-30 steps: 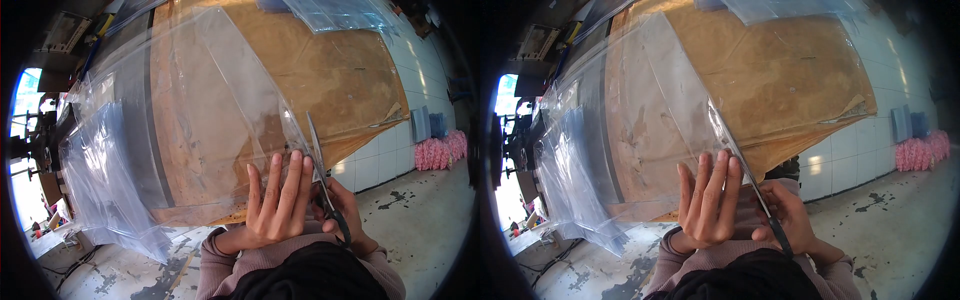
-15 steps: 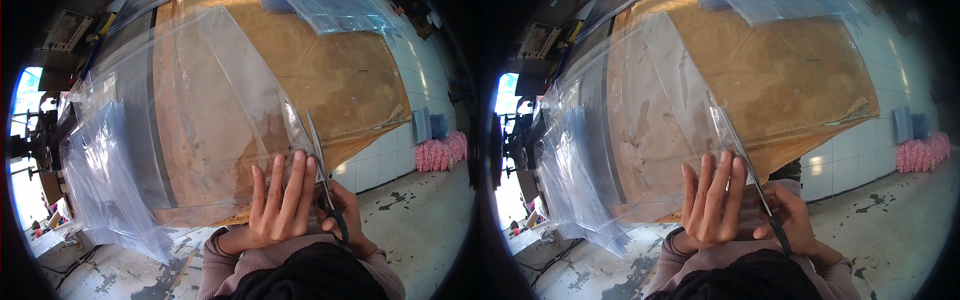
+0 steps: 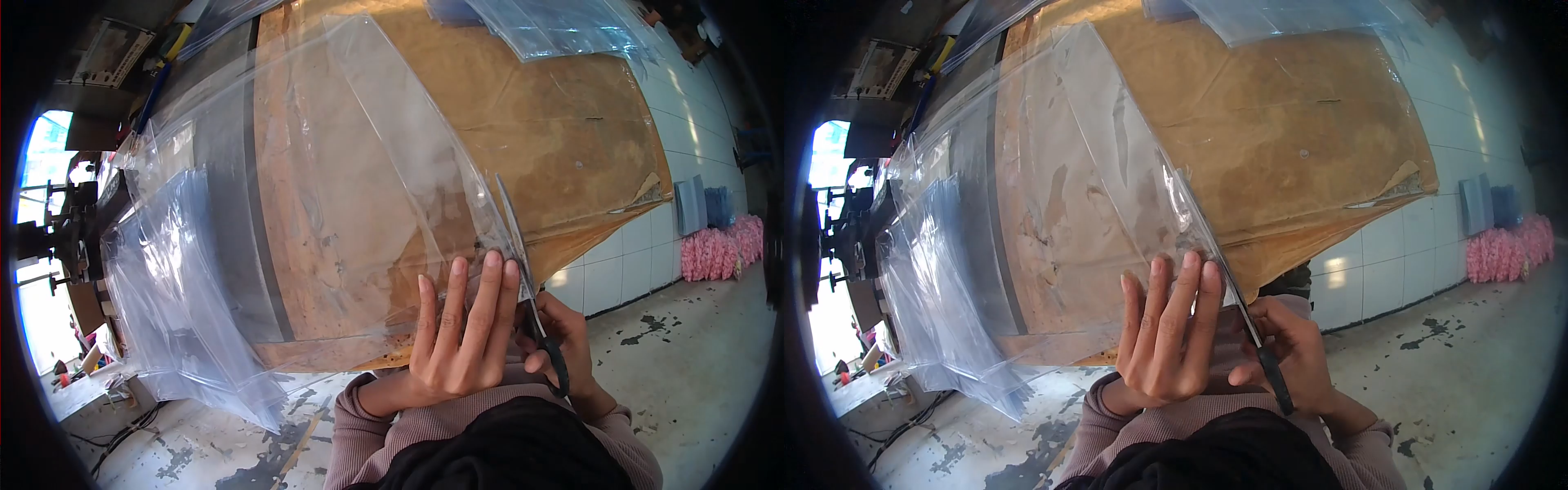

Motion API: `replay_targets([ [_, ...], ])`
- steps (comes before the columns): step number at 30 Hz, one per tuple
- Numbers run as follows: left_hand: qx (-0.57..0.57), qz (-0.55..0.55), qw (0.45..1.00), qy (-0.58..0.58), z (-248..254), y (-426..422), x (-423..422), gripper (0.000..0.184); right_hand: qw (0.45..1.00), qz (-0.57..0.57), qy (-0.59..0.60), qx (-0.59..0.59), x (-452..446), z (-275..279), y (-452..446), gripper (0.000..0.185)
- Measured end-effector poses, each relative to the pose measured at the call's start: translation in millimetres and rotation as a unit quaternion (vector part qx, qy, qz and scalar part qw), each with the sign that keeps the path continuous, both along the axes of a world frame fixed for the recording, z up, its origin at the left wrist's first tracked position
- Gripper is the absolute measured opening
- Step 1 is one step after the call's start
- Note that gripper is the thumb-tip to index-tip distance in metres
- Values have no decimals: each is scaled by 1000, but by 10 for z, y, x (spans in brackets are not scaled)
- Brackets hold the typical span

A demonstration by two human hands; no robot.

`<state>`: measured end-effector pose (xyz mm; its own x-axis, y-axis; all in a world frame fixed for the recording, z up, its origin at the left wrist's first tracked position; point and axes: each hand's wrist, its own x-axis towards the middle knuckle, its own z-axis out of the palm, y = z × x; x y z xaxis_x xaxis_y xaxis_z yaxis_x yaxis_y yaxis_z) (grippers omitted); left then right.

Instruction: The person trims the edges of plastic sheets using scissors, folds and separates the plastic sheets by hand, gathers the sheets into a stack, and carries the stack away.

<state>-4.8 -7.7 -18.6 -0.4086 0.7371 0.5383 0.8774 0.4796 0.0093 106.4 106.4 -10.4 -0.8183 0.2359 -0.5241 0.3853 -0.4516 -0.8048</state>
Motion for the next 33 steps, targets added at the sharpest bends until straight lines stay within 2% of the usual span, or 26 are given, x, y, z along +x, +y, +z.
replay_targets([
  [13,6,-15,1000,23,-26,-20,-2,29,1000,-9,18,9,-72,11,13,77],
  [22,15,-7,1000,17,-40,-10,8,29,998,16,-19,61,7,-53,45,77],
  [25,20,-13,1000,-10,-2,-22,3,28,999,-2,-1,35,-14,-56,14,73],
  [28,63,-14,993,-97,60,-60,-5,26,994,16,0,108,27,17,104,67],
  [31,108,-20,974,-196,159,-167,-30,19,966,7,5,258,150,123,305,64],
  [33,147,4,962,-229,116,-287,26,12,921,-23,27,388,146,256,417,67],
])
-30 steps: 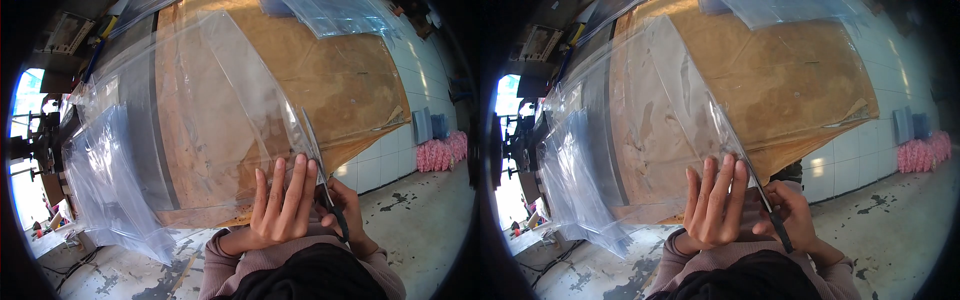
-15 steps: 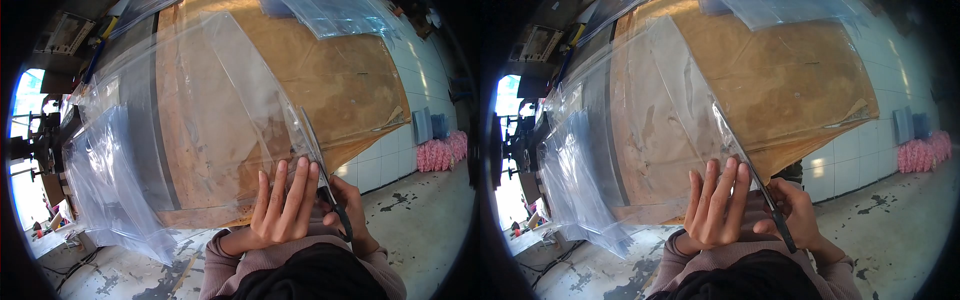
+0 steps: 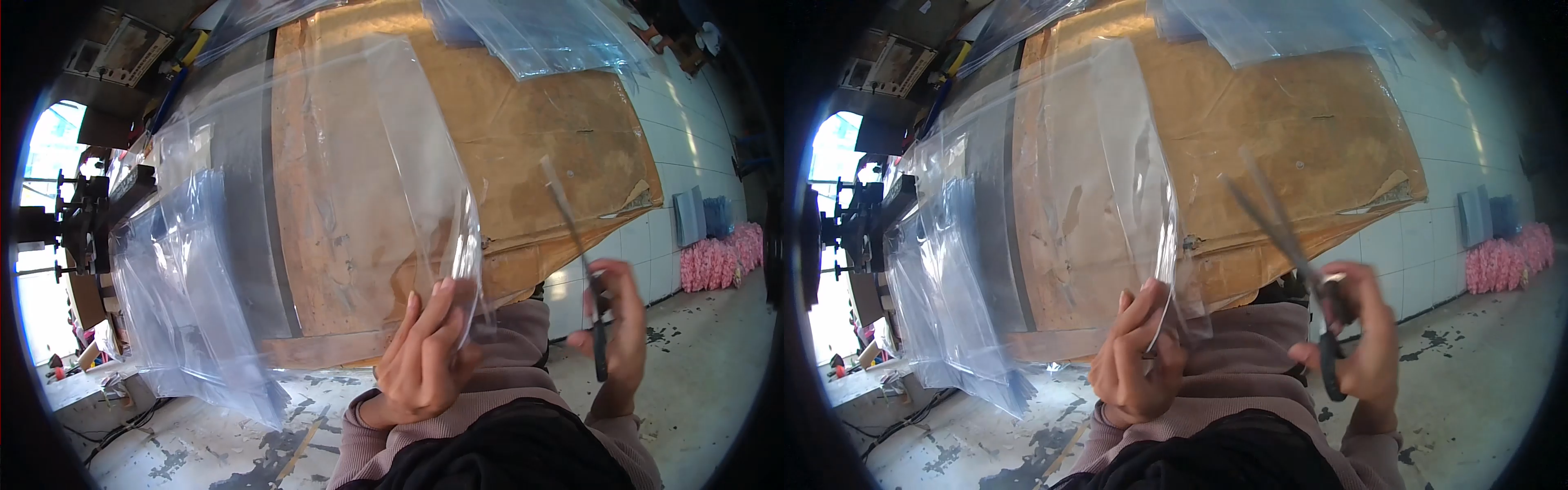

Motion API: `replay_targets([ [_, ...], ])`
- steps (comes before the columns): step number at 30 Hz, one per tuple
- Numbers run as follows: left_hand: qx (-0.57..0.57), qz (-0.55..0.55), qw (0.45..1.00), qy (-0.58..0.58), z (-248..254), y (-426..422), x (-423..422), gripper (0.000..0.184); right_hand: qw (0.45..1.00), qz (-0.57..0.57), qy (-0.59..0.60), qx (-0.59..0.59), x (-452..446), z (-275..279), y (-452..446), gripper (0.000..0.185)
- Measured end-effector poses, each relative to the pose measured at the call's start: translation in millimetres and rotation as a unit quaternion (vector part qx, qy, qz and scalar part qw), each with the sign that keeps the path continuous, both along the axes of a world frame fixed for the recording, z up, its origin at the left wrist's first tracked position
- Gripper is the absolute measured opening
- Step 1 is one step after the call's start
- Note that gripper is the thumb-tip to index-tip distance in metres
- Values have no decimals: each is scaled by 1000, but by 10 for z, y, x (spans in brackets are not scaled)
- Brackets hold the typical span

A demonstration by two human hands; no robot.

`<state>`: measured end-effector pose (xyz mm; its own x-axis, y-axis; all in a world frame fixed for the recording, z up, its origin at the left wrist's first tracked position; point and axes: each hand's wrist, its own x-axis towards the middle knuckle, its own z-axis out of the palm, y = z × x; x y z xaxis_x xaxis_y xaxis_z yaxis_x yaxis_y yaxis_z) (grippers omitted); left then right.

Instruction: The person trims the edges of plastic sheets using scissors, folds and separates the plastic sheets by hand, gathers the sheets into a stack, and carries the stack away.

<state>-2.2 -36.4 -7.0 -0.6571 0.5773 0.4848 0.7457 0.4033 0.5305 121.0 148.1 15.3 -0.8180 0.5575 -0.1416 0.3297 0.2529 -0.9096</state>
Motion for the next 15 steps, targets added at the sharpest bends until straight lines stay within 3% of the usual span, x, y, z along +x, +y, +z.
replay_targets([
  [4,-7,-9,1000,-2,33,-175,58,5,970,-32,31,238,-181,140,205,59],
  [8,6,-8,1000,21,-27,-211,55,8,897,11,4,443,-448,84,390,56],
  [9,7,-6,1000,17,-19,-217,60,11,896,14,-16,443,-490,107,390,49],
  [12,12,10,999,33,-58,-192,48,26,784,58,-29,617,-572,188,318,43],
  [15,-9,17,999,42,-75,-176,27,39,787,101,59,606,-562,278,73,35],
])
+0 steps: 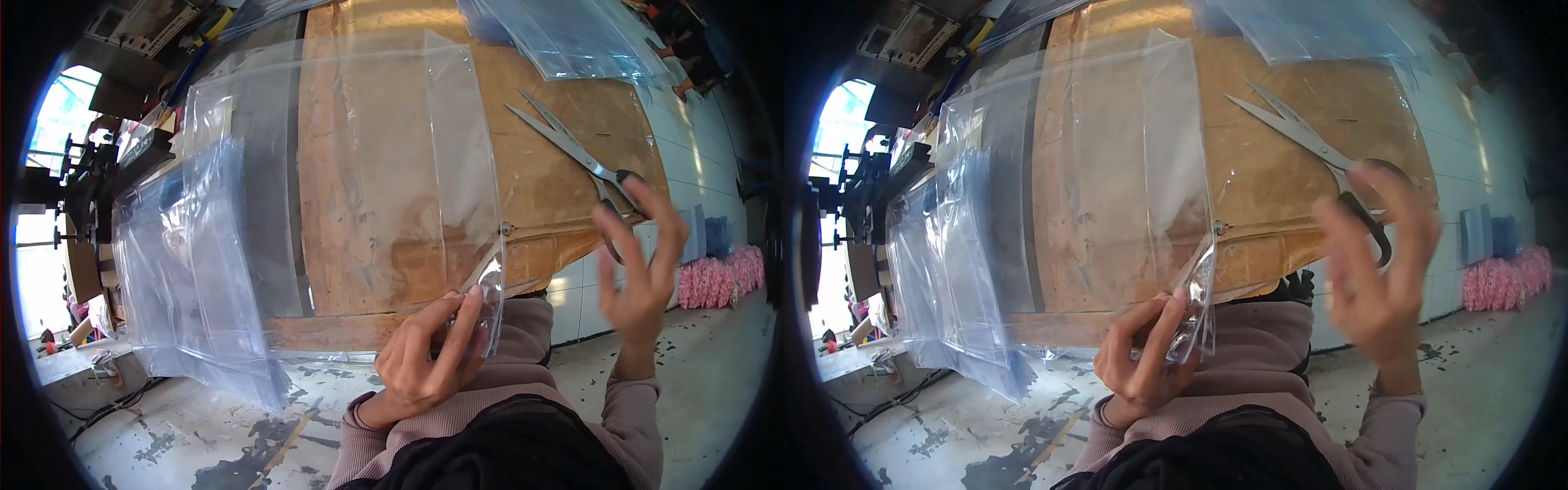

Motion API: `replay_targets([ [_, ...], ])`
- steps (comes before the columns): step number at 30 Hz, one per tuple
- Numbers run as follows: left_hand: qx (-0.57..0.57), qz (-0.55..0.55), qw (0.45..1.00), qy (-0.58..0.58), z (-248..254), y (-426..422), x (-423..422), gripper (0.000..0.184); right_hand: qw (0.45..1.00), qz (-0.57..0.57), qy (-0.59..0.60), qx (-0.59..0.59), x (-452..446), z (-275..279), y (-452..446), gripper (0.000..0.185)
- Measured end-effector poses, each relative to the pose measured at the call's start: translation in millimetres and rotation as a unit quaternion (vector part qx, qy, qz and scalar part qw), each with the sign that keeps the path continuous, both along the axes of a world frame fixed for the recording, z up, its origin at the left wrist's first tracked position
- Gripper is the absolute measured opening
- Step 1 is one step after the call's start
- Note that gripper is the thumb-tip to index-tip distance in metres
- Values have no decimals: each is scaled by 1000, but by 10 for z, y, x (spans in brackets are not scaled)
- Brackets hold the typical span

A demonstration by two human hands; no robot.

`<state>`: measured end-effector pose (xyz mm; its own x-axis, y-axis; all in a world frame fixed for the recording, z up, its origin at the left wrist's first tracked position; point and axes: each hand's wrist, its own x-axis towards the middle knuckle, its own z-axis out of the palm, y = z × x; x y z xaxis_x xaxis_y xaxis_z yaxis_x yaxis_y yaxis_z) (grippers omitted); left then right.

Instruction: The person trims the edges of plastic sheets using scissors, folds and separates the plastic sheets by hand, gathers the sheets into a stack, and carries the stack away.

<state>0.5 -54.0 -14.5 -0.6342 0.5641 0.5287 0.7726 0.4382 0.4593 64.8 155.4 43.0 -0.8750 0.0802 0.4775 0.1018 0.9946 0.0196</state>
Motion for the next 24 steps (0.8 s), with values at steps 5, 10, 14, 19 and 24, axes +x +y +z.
replay_targets([
  [5,-26,4,1000,17,-11,4,-4,36,968,231,58,-84,-15,-321,-329,18],
  [10,-31,24,999,26,-25,14,30,27,958,267,71,-81,-89,-345,-392,16],
  [14,-21,19,1000,9,-34,14,27,31,947,298,66,-101,-139,-371,-395,16],
  [19,-85,40,993,-76,145,41,-30,44,936,306,69,-160,-154,-373,-436,18],
  [24,-112,32,993,13,67,116,8,36,914,291,74,-274,-152,-436,-487,24],
])
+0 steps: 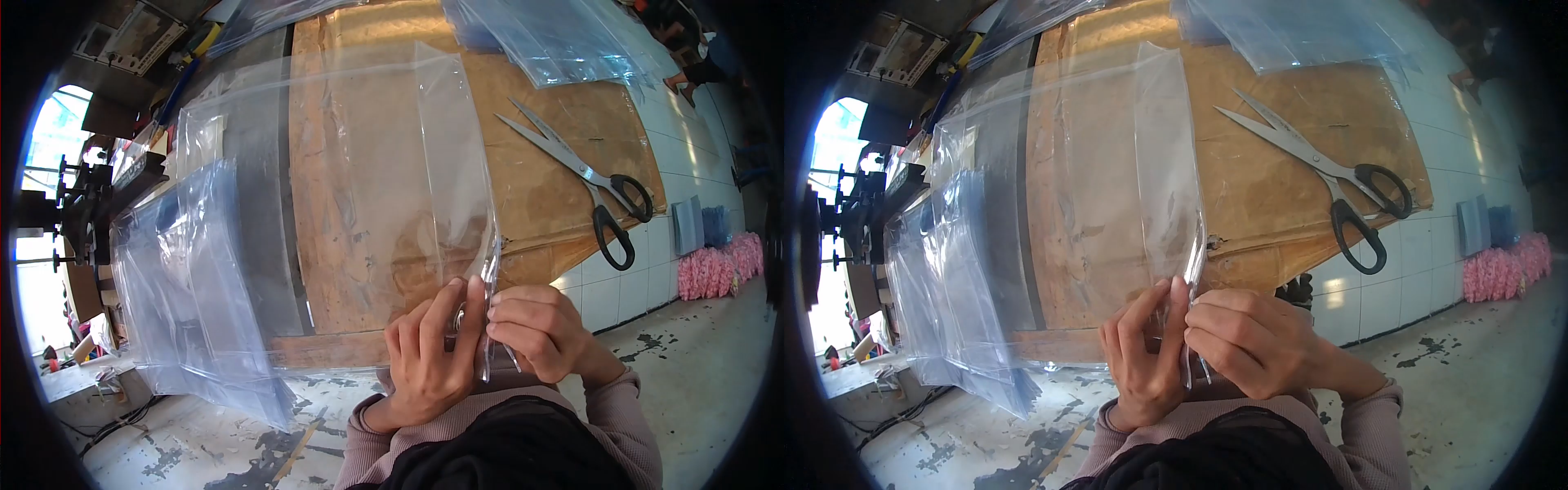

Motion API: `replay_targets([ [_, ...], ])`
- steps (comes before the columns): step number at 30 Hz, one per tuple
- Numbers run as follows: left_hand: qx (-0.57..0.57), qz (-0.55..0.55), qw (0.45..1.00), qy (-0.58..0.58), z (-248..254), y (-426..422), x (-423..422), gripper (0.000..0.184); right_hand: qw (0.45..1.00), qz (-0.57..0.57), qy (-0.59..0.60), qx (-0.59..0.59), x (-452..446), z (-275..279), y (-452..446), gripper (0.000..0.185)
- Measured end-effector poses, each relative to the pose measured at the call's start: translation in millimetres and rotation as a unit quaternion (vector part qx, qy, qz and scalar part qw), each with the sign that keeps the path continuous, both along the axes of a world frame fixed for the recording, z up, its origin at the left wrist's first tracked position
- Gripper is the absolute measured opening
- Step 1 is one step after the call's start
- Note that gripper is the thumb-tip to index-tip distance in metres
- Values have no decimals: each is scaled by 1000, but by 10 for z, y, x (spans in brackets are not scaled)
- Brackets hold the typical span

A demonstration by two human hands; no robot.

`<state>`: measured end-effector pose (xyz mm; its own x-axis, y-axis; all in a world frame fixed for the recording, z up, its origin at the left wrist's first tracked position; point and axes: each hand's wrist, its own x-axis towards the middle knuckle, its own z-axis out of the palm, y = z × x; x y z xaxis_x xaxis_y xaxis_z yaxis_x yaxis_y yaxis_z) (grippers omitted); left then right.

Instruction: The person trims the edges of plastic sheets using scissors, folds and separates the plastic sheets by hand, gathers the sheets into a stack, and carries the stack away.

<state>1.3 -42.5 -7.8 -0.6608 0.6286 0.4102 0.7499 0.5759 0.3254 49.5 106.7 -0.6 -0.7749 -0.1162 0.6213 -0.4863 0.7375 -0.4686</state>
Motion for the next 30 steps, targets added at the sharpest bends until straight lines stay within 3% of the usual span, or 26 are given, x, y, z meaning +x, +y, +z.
replay_targets([
  [3,8,-18,1000,25,-37,-1,-19,33,998,-52,1,-45,5,-70,-113,28],
  [6,13,-7,999,35,-52,21,-22,37,994,-106,-10,-18,-55,-10,-101,26],
  [9,12,-5,999,50,-76,12,-3,38,974,-228,-5,-16,-320,43,76,10],
  [14,32,1,997,73,-117,7,13,40,954,-291,33,69,-736,216,416,8],
  [17,40,-11,995,90,-140,-10,-4,40,925,-326,34,191,-1028,321,626,11],
  [20,37,-32,995,89,-141,-37,-18,41,899,-284,-6,333,-1321,430,871,14],
  [23,32,-31,994,99,-155,-22,-39,42,778,-348,64,519,-1703,479,890,14],
  [26,39,1,993,112,-202,1,-57,40,820,-345,148,432,-2056,419,868,11],
  [30,53,43,993,100,-178,34,-56,39,797,-398,224,396,-2551,456,1048,8],
])
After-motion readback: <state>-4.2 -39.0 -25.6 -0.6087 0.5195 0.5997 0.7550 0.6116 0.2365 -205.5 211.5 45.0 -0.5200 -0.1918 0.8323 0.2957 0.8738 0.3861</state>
